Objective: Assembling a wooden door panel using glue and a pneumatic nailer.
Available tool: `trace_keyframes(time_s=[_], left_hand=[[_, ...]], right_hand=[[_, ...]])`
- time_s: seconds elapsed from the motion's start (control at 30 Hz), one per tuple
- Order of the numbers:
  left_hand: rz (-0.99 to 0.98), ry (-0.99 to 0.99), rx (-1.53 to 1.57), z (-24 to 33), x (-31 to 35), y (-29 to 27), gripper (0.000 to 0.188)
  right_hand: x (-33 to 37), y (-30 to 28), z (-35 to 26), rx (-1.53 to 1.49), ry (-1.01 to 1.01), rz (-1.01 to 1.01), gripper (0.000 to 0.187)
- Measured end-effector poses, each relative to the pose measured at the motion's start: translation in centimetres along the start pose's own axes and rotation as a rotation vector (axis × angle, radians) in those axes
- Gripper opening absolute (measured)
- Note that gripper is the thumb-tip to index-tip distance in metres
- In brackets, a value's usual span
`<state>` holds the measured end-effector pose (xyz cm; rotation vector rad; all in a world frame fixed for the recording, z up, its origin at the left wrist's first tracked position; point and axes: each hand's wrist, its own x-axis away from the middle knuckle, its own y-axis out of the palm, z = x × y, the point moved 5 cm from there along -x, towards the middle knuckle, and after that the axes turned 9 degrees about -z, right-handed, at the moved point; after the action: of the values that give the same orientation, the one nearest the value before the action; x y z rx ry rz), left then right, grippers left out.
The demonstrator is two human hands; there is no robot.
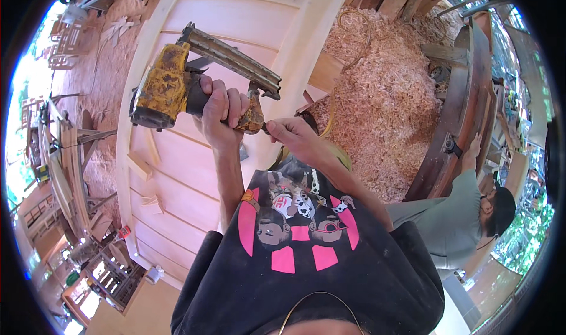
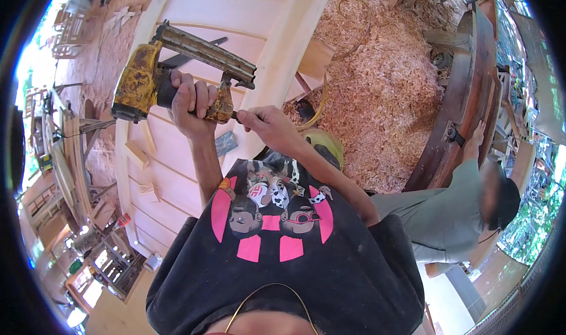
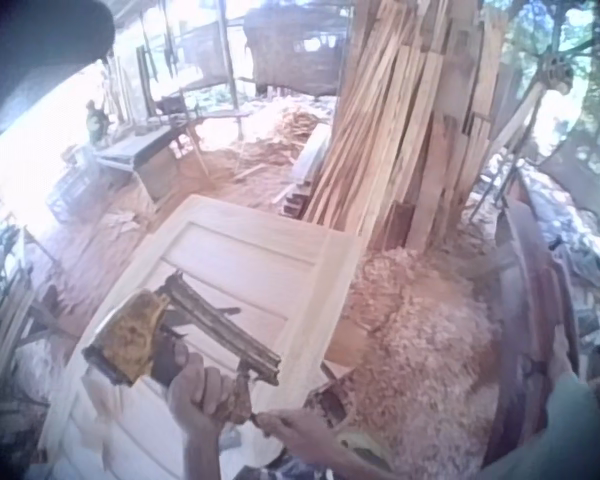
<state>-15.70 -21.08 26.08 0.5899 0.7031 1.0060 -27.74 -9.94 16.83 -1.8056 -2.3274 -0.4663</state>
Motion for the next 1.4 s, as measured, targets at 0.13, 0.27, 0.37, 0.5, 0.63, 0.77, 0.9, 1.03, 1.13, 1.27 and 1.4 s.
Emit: trace_keyframes(time_s=[0.13,0.27,0.37,0.5,0.63,0.77,0.9,1.03,1.13,1.27,1.4], left_hand=[[-0.057,-0.033,-0.013,-0.5,0.1,0.5,0.019],[-0.127,-0.020,0.086,-0.2,0.3,0.0,0.013],[-0.076,-0.065,-0.009,0.4,0.8,-0.3,0.012],[-0.067,-0.073,-0.040,0.5,1.0,-0.5,0.011],[-0.068,0.004,0.009,1.7,0.8,0.2,0.012],[-0.151,-0.029,-0.066,1.4,1.1,1.8,0.020],[-0.237,0.006,0.059,2.1,0.9,4.4,0.024],[-0.355,-0.019,0.084,2.5,0.8,5.2,0.024],[-0.374,-0.065,0.064,0.9,1.6,4.9,0.025],[-0.229,0.010,-0.065,2.5,1.2,4.7,0.016],[-0.305,0.065,-0.067,5.4,1.0,6.8,0.019]], right_hand=[[0.4,0.6,-1.0,0.038,-0.007,0.076,0.050],[0.7,0.8,-2.6,0.331,0.045,0.134,0.063],[0.0,1.9,-0.7,0.307,0.039,0.083,0.063],[1.6,1.9,-2.5,0.194,-0.044,0.029,0.055],[2.4,1.1,-3.9,0.215,-0.225,-0.002,0.047],[3.4,1.1,-4.0,0.458,-0.173,0.120,0.041],[4.5,1.4,-4.8,0.353,-0.219,0.144,0.043],[5.3,1.9,-5.9,0.297,-0.294,0.190,0.042],[5.1,2.0,-4.6,0.277,-0.179,0.234,0.055],[4.4,2.9,-4.8,0.036,-0.245,0.106,0.054],[4.1,3.2,-7.0,0.010,-0.327,0.015,0.050]])
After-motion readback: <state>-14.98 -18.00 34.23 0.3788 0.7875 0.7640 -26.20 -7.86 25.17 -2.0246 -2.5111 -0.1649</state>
